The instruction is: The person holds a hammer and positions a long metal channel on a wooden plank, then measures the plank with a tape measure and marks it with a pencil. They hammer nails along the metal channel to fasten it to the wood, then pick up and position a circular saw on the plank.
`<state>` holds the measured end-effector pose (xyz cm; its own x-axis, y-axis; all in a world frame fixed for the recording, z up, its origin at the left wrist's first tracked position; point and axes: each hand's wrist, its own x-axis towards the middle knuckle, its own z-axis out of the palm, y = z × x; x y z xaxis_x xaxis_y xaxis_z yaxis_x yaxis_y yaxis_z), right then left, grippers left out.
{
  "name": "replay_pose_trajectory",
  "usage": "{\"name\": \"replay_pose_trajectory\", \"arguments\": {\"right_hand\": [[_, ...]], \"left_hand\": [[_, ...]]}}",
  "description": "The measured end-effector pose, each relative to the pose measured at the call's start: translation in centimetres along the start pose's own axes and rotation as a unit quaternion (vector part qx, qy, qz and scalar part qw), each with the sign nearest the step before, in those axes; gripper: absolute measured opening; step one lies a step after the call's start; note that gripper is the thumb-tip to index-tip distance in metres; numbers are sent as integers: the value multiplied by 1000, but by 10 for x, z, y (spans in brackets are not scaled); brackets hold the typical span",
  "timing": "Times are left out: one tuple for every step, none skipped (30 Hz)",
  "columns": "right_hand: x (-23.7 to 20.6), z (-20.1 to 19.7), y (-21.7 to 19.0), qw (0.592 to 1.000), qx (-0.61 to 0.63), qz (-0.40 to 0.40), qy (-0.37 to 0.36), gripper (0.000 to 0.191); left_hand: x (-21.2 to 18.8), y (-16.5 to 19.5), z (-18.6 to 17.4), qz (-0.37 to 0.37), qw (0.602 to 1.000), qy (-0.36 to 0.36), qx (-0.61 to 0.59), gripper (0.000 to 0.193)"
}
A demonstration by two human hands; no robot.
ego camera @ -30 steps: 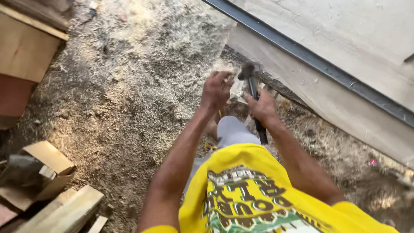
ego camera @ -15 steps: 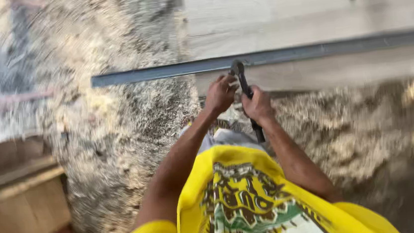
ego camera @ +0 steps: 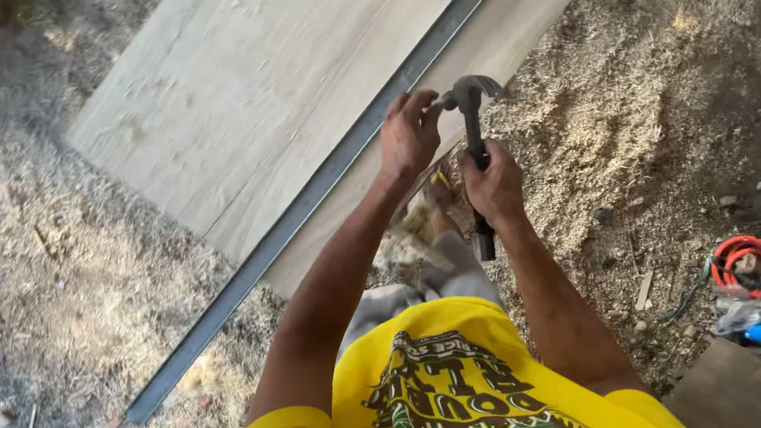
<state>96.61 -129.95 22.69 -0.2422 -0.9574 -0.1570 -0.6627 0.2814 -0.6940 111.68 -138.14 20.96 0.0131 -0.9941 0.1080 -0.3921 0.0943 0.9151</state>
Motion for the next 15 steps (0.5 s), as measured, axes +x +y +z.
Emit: {"name": "replay_pose_trajectory", "arguments": {"right_hand": [[20,-6,6,1000,11,2,7,26],[43,-11,10,1000,21,2,13,27],[62,-15,16,999,30,5,14,28],[88,-19,21,999,33,6,5,27],[117,-19,24,999,38,2,2,27],[142,-26,31,999,34,4,-8,27],[169,-25,34,999,43,-3,-5,26],[192,-25,38,999,52,-7,0,25],[211,-29,44,998,57,-7,3,24],[228,-33,51,998,55,15,-16,24],[245,-34,56,997,56,33,-35,24],[264,-35,63,996,58,50,-50,24],[279,-36,69,996,54,51,-50,24],[290,-37,74,996,51,53,-50,24],[301,-36,79,996,50,56,-51,24]], "left_hand": [[23,-2,18,3,1000,12,3,18],[51,-6,38,8,1000,27,6,17],[72,-10,57,5,999,40,10,16],[100,-15,79,-3,999,52,18,16],[131,-21,98,-4,998,65,24,16],[156,-24,123,-17,997,76,27,15],[184,-31,142,-34,996,81,29,16],[209,-36,160,-53,995,83,32,17],[227,-38,180,-76,993,83,31,18],[244,-42,197,-80,992,90,35,18],[263,-47,212,-82,991,98,41,18],[282,-51,226,-80,990,107,45,18],[299,-55,240,-75,989,114,61,18],[314,-60,251,-71,987,120,78,19],[326,-64,261,-67,985,124,95,19]]}}
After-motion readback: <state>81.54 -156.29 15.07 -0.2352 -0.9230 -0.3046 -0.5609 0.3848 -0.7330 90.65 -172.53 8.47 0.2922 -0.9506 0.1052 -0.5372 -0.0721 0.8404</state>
